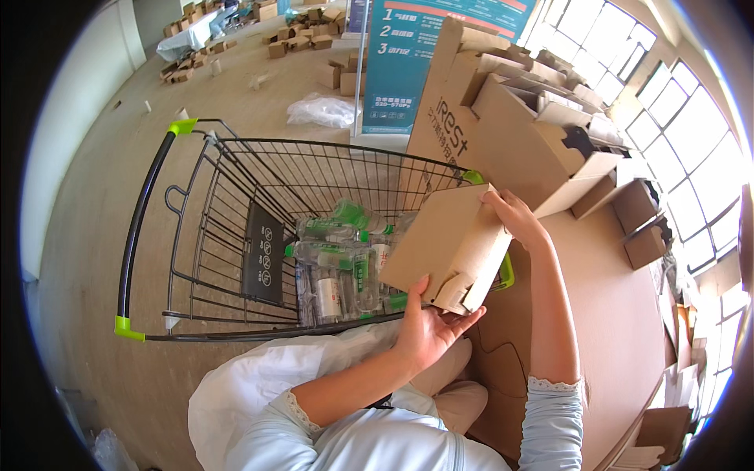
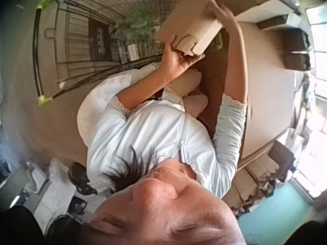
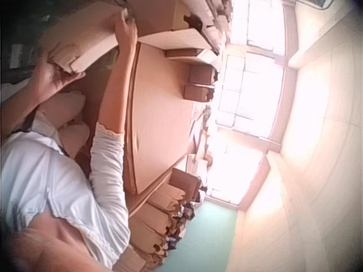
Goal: The person moves cardboard boxes one by one from a large container to a tabletop, arranging them in rows.
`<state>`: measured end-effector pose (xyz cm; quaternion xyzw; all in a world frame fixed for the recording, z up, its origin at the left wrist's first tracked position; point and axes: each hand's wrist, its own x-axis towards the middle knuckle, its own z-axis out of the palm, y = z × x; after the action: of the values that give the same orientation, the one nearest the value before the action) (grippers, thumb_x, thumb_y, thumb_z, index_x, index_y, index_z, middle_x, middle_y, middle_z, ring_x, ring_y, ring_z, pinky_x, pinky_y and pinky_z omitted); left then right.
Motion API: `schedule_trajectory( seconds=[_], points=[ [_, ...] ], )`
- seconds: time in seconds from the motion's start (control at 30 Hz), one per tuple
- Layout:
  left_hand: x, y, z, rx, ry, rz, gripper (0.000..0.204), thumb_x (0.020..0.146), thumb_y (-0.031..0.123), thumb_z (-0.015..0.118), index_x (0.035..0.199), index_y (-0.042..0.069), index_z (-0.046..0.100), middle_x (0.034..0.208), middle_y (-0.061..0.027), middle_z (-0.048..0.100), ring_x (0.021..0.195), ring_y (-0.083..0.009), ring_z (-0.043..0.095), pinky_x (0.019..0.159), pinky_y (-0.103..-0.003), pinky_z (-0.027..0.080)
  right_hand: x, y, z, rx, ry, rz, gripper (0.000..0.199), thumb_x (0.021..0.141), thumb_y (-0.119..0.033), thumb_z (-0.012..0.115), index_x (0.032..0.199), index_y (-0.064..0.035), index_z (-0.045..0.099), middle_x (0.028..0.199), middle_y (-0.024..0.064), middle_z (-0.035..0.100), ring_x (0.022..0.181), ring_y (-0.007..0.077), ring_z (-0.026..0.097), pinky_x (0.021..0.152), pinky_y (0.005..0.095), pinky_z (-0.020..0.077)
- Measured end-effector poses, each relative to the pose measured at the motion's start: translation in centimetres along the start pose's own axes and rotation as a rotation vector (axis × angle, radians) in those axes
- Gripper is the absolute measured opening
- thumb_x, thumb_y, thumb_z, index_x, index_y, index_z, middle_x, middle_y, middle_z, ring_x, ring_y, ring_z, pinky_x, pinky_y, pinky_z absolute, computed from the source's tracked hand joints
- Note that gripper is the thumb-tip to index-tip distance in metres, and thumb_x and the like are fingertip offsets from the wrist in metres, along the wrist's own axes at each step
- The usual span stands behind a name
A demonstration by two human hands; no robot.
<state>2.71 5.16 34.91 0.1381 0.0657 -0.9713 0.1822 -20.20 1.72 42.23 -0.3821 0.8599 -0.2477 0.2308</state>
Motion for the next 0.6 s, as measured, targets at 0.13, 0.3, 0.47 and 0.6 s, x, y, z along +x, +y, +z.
schedule_trajectory(
  seconds=[0.13, 0.3, 0.47, 0.6],
  points=[
    [0.7, 0.5, -0.7, -0.033, -0.003, 0.002, 0.082, 0.082, 0.056, 0.056, 0.137, 0.002, 0.029, 0.130, -0.0211, 0.039, 0.117, -0.0409, 0.046, 0.101, -0.045, 0.045, 0.9, -1.3, 1.2, 0.035, 0.023, -0.060, 0.070, 0.078, -0.055, 0.051, 0.109, 0.0071, 0.056, 0.107, 0.0262, 0.059, 0.104, 0.0325, 0.056, 0.090, 0.0365, 0.0408],
    [1.3, 0.1, -0.5, 0.067, 0.022, 0.004, 0.081, 0.083, 0.055, 0.055, 0.136, -0.001, 0.031, 0.128, -0.0212, 0.043, 0.116, -0.0374, 0.049, 0.101, -0.042, 0.045, -0.2, -1.2, -0.3, 0.179, -0.034, 0.010, 0.062, 0.080, -0.051, 0.053, 0.110, 0.0036, 0.055, 0.105, 0.0180, 0.059, 0.098, 0.0249, 0.054, 0.087, 0.0330, 0.0404],
    [1.9, -0.6, -1.2, 0.229, -0.013, 0.046, 0.067, 0.085, 0.042, 0.059, 0.132, -0.001, 0.038, 0.126, -0.0163, 0.049, 0.115, -0.0303, 0.051, 0.097, -0.040, 0.045, -3.1, 0.8, -2.5, 0.409, 0.002, -0.004, 0.060, 0.084, -0.045, 0.052, 0.122, 0.0017, 0.051, 0.110, 0.0129, 0.059, 0.102, 0.0207, 0.053, 0.088, 0.0317, 0.0404],
    [1.8, -1.5, -0.6, 0.664, 0.056, 0.358, 0.052, 0.084, 0.027, 0.062, 0.126, 0.000, 0.046, 0.119, -0.0104, 0.055, 0.111, -0.0227, 0.053, 0.096, -0.038, 0.042, -5.4, 8.4, -4.6, 0.828, 0.082, -0.108, 0.067, 0.085, -0.029, 0.056, 0.143, -0.0061, 0.033, 0.118, 0.0066, 0.056, 0.110, 0.0151, 0.050, 0.096, 0.0296, 0.0362]
  ],
)
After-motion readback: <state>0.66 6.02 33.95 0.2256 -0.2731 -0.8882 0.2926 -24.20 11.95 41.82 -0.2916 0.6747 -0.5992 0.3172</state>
